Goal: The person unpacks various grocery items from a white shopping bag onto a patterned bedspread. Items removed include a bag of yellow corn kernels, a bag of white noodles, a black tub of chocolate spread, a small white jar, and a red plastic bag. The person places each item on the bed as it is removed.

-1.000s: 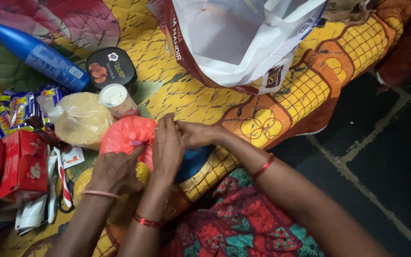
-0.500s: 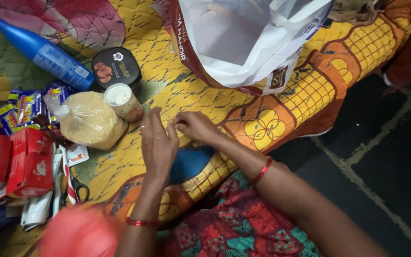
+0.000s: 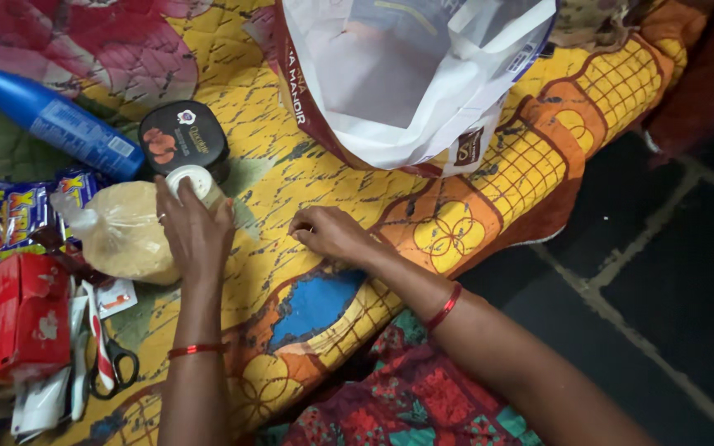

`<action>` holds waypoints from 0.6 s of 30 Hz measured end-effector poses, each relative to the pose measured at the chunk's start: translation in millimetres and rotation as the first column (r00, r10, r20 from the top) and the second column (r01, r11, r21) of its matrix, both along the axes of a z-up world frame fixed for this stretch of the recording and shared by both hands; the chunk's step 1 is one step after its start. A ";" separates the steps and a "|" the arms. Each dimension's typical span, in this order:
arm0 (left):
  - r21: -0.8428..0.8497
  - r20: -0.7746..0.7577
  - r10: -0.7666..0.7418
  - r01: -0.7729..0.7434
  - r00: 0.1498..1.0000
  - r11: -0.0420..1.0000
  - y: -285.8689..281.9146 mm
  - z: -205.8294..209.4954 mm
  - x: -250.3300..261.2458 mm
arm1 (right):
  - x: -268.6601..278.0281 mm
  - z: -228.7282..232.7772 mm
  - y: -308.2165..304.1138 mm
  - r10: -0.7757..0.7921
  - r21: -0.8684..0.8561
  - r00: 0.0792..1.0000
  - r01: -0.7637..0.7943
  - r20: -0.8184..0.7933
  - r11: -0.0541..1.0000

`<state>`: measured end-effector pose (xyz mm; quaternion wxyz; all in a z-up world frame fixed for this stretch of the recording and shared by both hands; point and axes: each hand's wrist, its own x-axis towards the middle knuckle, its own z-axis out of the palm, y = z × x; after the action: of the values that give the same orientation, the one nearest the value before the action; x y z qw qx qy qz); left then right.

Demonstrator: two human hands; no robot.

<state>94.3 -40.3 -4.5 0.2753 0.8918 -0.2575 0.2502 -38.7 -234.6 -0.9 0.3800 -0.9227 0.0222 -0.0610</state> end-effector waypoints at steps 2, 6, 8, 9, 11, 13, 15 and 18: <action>-0.040 0.017 0.023 -0.022 1.000 0.999 -6.7 -0.8 7.4 | 0.5 2.1 -1.9 -0.019 0.026 1.000 0.019 -0.006 0.999; -0.082 -0.162 0.043 -0.056 0.986 0.995 -9.2 3.3 7.3 | 1.4 2.7 -2.9 -0.036 0.042 0.999 0.036 -0.004 0.998; -0.073 -0.003 0.010 -0.010 1.000 0.997 -12.1 5.5 0.4 | 2.7 2.4 -2.6 -0.042 0.041 0.999 0.043 -0.027 0.998; -0.065 0.078 -0.008 0.013 0.997 0.998 -12.0 7.6 -3.4 | 3.8 2.7 -2.0 -0.045 0.041 0.998 0.046 -0.038 0.998; -0.039 0.112 -0.024 0.029 0.993 0.999 -14.0 10.0 -14.8 | 5.8 2.8 -0.5 -0.069 0.034 0.997 0.070 -0.030 0.997; -0.023 0.105 -0.045 0.048 0.993 0.999 -18.3 11.2 -26.4 | 7.0 1.9 2.4 -0.096 0.031 0.994 0.098 -0.052 0.995; -0.021 0.062 -0.068 0.069 0.996 0.997 -23.2 13.9 -35.5 | 8.9 1.7 5.3 -0.124 0.030 0.987 0.127 -0.100 0.991; -0.069 -0.022 -0.144 0.142 0.989 0.987 -32.1 20.7 -43.3 | 10.2 1.2 6.2 -0.123 0.052 0.989 0.128 -0.082 0.990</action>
<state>51.0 -72.4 16.2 0.3258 0.8645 -0.3085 0.2263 -28.5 -228.4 0.3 0.4006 -0.9099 0.0967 -0.0479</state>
